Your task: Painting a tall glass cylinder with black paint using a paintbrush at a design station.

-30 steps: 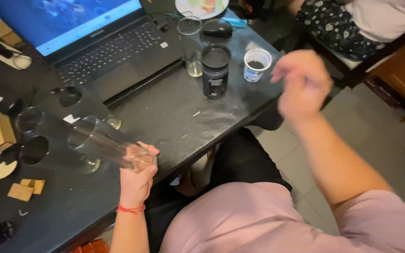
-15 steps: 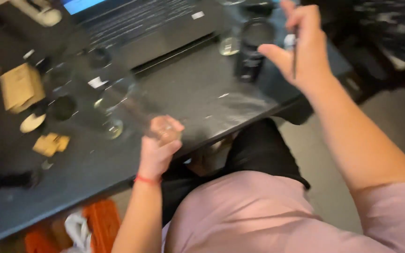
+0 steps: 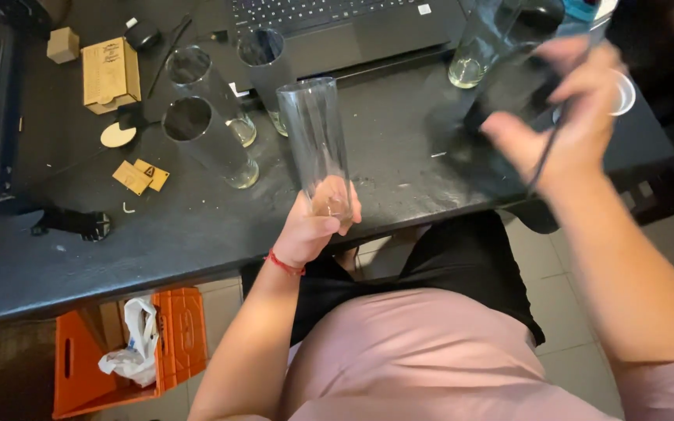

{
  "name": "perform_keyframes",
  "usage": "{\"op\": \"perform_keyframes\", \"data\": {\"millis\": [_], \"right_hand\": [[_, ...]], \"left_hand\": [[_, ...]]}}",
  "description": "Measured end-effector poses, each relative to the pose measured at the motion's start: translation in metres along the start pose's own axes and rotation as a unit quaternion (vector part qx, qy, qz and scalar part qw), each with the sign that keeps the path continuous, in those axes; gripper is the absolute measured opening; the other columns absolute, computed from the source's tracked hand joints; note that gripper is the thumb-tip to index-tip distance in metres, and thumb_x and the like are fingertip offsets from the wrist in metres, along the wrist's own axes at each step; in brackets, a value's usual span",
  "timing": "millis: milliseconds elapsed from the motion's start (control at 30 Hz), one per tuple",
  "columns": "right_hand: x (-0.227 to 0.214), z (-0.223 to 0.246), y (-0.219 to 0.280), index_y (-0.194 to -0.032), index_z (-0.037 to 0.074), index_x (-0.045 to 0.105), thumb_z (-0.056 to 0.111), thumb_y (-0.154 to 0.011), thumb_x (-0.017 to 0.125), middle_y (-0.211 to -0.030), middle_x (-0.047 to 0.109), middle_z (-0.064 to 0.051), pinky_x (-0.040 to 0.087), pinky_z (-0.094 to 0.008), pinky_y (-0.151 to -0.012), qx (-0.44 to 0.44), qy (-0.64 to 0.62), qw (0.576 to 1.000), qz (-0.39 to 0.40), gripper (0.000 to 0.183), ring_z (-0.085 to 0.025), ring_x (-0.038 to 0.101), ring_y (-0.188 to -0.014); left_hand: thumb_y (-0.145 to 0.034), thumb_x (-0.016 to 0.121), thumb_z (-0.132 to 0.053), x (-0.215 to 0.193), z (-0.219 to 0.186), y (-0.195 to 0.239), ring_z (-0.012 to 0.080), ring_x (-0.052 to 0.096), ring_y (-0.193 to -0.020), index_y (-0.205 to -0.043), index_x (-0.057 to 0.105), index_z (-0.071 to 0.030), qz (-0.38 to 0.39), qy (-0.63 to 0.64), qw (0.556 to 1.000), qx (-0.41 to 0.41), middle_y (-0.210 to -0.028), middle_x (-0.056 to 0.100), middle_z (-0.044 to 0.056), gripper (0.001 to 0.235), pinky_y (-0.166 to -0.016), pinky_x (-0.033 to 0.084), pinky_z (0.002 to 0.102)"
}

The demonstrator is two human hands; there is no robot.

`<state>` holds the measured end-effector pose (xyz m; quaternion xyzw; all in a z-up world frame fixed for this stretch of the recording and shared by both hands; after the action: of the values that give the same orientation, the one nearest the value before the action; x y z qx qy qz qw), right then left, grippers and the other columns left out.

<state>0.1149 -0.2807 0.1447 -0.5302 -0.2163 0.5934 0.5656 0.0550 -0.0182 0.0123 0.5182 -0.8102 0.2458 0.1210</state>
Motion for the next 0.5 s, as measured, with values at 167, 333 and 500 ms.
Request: {"op": "perform_keyframes", "data": {"millis": [167, 333, 500], "right_hand": [[0.063, 0.013, 0.052, -0.091, 0.009, 0.042, 0.025, -0.074, 0.091, -0.122, 0.061, -0.022, 0.047, -0.046, -0.089, 0.044, -0.078, 0.99, 0.107, 0.054, -0.039, 0.06, -0.104], [0.099, -0.016, 0.068, -0.096, 0.008, 0.045, 0.025, -0.077, 0.085, -0.122, 0.061, -0.019, 0.052, -0.043, -0.085, 0.086, -0.015, 0.975, 0.206, 0.048, -0.039, 0.064, -0.106], [0.1, -0.014, 0.058, -0.098, 0.007, 0.048, 0.024, -0.076, 0.083, -0.121, 0.063, -0.021, 0.053, -0.048, -0.087, 0.098, 0.035, 0.963, 0.247, 0.044, -0.041, 0.065, -0.105]], "left_hand": [[-0.07, 0.081, -0.026, -0.005, 0.011, -0.003, 0.0245, 0.06, -0.058, -0.062, 0.049, -0.003, 0.049, 0.068, 0.99, 0.109, -0.063, 0.053, 0.018, 0.041, -0.046, 0.045, 0.027], [-0.067, 0.086, -0.024, -0.006, 0.01, 0.002, 0.0233, 0.061, -0.051, -0.08, 0.055, 0.002, 0.009, 0.062, 0.992, 0.105, -0.068, 0.061, 0.024, 0.042, -0.052, 0.047, 0.026], [-0.069, 0.086, -0.019, -0.005, 0.004, 0.007, 0.0262, 0.061, -0.052, -0.083, 0.054, -0.003, -0.01, 0.053, 0.992, 0.114, -0.071, 0.059, 0.026, 0.039, -0.053, 0.046, 0.03]]}}
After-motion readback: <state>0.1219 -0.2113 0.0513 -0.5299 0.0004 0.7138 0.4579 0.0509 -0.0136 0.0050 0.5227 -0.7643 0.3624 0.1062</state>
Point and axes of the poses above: each hand's wrist, its own y-axis away from the middle knuckle, its own x-axis out of the palm, z = x × y, the point moved 7 cm from there along -y, towards the middle knuckle
